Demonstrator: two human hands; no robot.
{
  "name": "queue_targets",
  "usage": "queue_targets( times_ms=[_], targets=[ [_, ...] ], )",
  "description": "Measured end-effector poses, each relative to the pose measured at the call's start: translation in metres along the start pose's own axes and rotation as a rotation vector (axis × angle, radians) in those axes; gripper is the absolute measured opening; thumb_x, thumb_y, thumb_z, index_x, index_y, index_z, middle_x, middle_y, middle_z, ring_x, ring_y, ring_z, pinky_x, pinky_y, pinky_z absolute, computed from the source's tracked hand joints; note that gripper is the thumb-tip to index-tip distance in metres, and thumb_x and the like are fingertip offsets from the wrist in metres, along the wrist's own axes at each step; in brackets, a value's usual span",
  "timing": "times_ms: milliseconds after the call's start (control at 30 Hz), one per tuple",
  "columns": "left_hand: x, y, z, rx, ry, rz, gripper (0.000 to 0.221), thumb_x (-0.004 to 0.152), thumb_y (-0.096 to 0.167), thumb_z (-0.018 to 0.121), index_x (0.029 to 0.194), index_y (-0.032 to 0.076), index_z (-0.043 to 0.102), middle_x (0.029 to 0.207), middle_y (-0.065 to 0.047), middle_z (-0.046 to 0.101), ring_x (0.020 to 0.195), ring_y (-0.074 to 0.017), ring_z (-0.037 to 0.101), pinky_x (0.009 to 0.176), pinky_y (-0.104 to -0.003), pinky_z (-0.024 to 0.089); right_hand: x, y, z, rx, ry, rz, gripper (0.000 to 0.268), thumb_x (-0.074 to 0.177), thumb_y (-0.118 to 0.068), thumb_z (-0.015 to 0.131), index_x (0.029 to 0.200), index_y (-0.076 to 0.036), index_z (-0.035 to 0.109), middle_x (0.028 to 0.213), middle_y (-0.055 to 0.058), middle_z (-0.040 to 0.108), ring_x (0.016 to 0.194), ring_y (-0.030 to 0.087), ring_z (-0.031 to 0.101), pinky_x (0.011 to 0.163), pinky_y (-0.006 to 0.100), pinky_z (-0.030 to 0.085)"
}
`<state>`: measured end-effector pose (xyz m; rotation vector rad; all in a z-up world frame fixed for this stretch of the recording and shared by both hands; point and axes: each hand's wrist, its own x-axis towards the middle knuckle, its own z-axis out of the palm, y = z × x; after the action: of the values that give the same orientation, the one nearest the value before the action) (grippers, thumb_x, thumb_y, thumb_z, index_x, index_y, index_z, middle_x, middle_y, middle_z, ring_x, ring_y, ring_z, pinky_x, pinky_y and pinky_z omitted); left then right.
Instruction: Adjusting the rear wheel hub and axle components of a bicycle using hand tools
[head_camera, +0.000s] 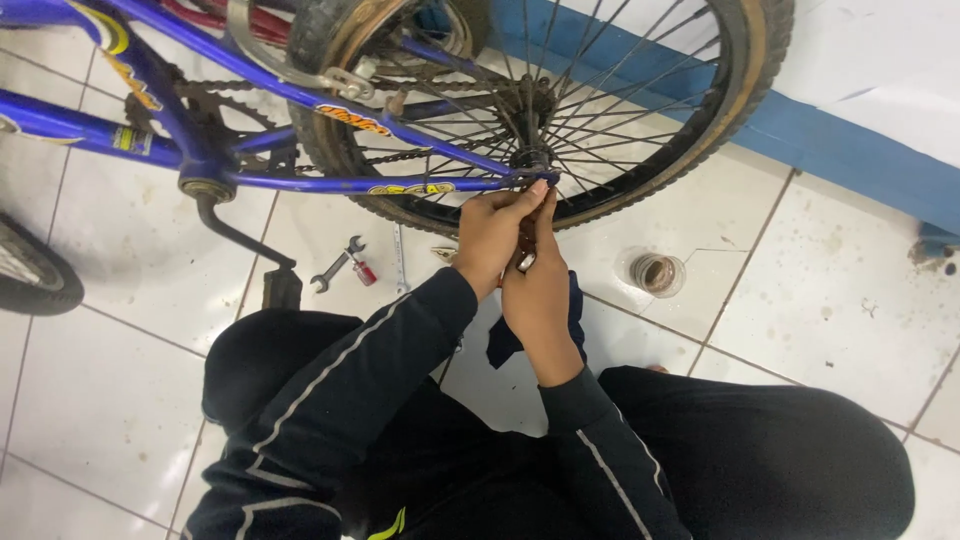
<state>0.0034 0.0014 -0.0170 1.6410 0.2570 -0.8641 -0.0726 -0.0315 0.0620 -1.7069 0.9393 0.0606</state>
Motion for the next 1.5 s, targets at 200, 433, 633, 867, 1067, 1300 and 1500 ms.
queue_targets(
  times_ms=[200,433,633,867,1067,1300,1500],
  targets=[
    [0.005,-0.015,0.000,-0.108,-0.113,-0.002,0.052,0.098,0.048,0.067,0.110,-0.002,0.077,0.102,-0.027,0.072,0.099,-0.0411,0.070,0.080,-0.046,0.058,-0.001,-0.001,-0.002,0.002,-0.001,-0.004,0.075,0.099,0.003,0.043,0.163,-0.008,0.005,0.146,0.029,0.050,0.127,0.044,0.058,0.092,0.048,0.059],
    [-0.013,0.015,-0.001,0.007,-0.062,0.027,0.051,0.083,0.051,0.081,0.094,0.001,0.079,0.082,-0.020,0.071,0.080,-0.0323,0.072,0.066,-0.040,0.057,0.002,0.002,0.006,0.041,-0.001,-0.004,0.072,0.099,0.002,0.045,0.162,-0.004,0.011,0.145,0.029,0.051,0.129,0.043,0.057,0.093,0.050,0.058],
    [-0.007,-0.001,0.004,0.075,-0.035,0.053,0.047,0.095,0.047,0.069,0.090,0.002,0.081,0.077,-0.018,0.072,0.080,-0.0301,0.074,0.067,-0.041,0.057,-0.003,-0.008,-0.002,0.046,0.021,0.009,0.074,0.098,0.004,0.045,0.162,-0.005,0.009,0.142,0.030,0.054,0.129,0.045,0.056,0.096,0.052,0.057],
    [0.007,-0.003,-0.002,0.062,-0.054,0.016,0.053,0.091,0.048,0.073,0.094,-0.004,0.078,0.086,-0.024,0.073,0.089,-0.0356,0.073,0.071,-0.044,0.057,-0.002,-0.013,0.000,0.067,0.020,0.003,0.074,0.098,0.003,0.044,0.162,-0.004,0.007,0.144,0.034,0.050,0.125,0.046,0.059,0.091,0.052,0.057],
    [0.028,-0.022,-0.007,0.251,0.033,0.001,0.049,0.078,0.055,0.082,0.076,0.006,0.079,0.065,-0.011,0.072,0.066,-0.0243,0.074,0.053,-0.032,0.057,0.000,-0.002,0.005,0.150,-0.028,-0.037,0.078,0.098,-0.001,0.046,0.162,-0.004,0.001,0.141,0.036,0.049,0.118,0.046,0.063,0.086,0.049,0.059],
    [-0.002,0.012,0.006,0.320,0.002,0.118,0.041,0.094,0.042,0.065,0.089,0.004,0.080,0.068,-0.015,0.071,0.071,-0.0287,0.074,0.063,-0.038,0.054,0.001,0.006,0.008,0.119,0.033,-0.061,0.082,0.092,0.007,0.047,0.163,-0.002,0.005,0.133,0.040,0.054,0.105,0.054,0.065,0.076,0.051,0.059],
    [0.008,-0.018,-0.004,0.213,-0.074,0.107,0.046,0.099,0.042,0.062,0.089,0.000,0.077,0.077,-0.020,0.072,0.081,-0.0308,0.071,0.073,-0.041,0.053,-0.003,0.000,0.007,0.011,0.055,-0.078,0.083,0.093,0.007,0.049,0.163,-0.003,0.006,0.130,0.037,0.057,0.102,0.050,0.068,0.073,0.048,0.058]
  ],
)
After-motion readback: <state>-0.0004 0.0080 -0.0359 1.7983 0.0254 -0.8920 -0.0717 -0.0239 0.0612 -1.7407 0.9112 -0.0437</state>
